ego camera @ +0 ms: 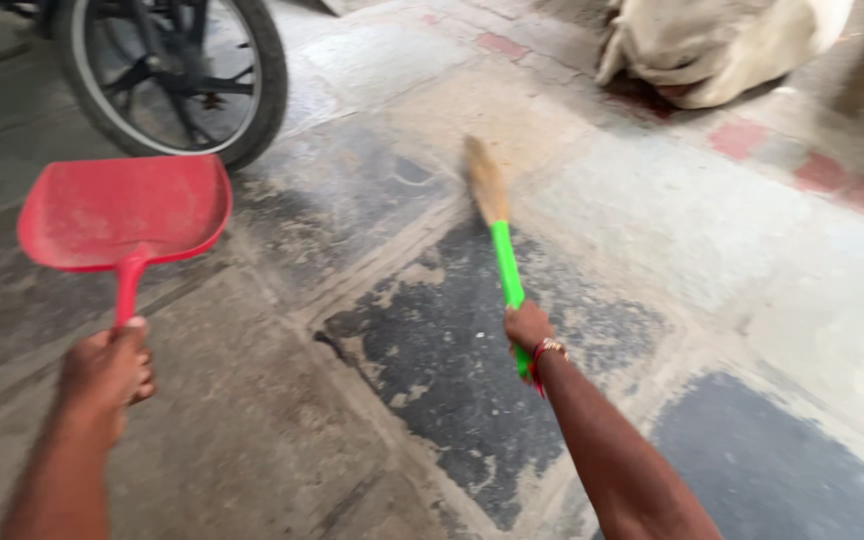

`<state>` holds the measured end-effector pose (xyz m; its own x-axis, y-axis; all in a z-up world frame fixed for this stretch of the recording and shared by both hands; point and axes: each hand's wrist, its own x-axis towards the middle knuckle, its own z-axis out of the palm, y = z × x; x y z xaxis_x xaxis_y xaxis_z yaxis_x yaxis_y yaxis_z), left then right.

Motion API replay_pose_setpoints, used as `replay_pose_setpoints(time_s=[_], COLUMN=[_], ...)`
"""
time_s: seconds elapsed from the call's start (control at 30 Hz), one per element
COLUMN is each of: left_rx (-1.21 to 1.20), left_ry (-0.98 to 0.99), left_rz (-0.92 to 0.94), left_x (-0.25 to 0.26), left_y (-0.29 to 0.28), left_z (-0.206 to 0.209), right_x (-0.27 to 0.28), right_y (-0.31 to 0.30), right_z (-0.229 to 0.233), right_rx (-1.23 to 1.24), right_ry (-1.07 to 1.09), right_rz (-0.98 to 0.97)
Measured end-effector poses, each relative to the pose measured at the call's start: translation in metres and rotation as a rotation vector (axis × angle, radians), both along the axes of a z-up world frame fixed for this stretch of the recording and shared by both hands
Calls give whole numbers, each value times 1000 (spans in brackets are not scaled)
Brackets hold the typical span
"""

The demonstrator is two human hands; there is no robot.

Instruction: The person sweeps debris from a stone floor into a dustpan and then empties the dustpan into a bucket.

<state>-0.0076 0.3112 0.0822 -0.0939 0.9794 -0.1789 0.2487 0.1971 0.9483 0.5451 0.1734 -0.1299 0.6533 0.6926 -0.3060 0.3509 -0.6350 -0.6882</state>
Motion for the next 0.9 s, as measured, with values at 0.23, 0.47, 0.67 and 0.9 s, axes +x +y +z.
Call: replay_pose_setpoints(time_s=[0.23, 0.47, 0.67, 0.9], left_rx=[49, 8, 28, 72], left_ry=[121, 97, 175, 149], left_rz=[-48, -11, 1, -303], left_x=[-11, -6, 26, 117], left_y=[19, 37, 35, 33], left_z=[-11, -9, -8, -11], right_x=[-18, -49, 30, 211], right_y=[-12, -52, -67, -174], right_z=[49, 83, 0, -28], right_rx=[287, -103, -149, -135], right_ry=[-296, -458, -257, -104], right_rz=[-111, 385, 106, -416])
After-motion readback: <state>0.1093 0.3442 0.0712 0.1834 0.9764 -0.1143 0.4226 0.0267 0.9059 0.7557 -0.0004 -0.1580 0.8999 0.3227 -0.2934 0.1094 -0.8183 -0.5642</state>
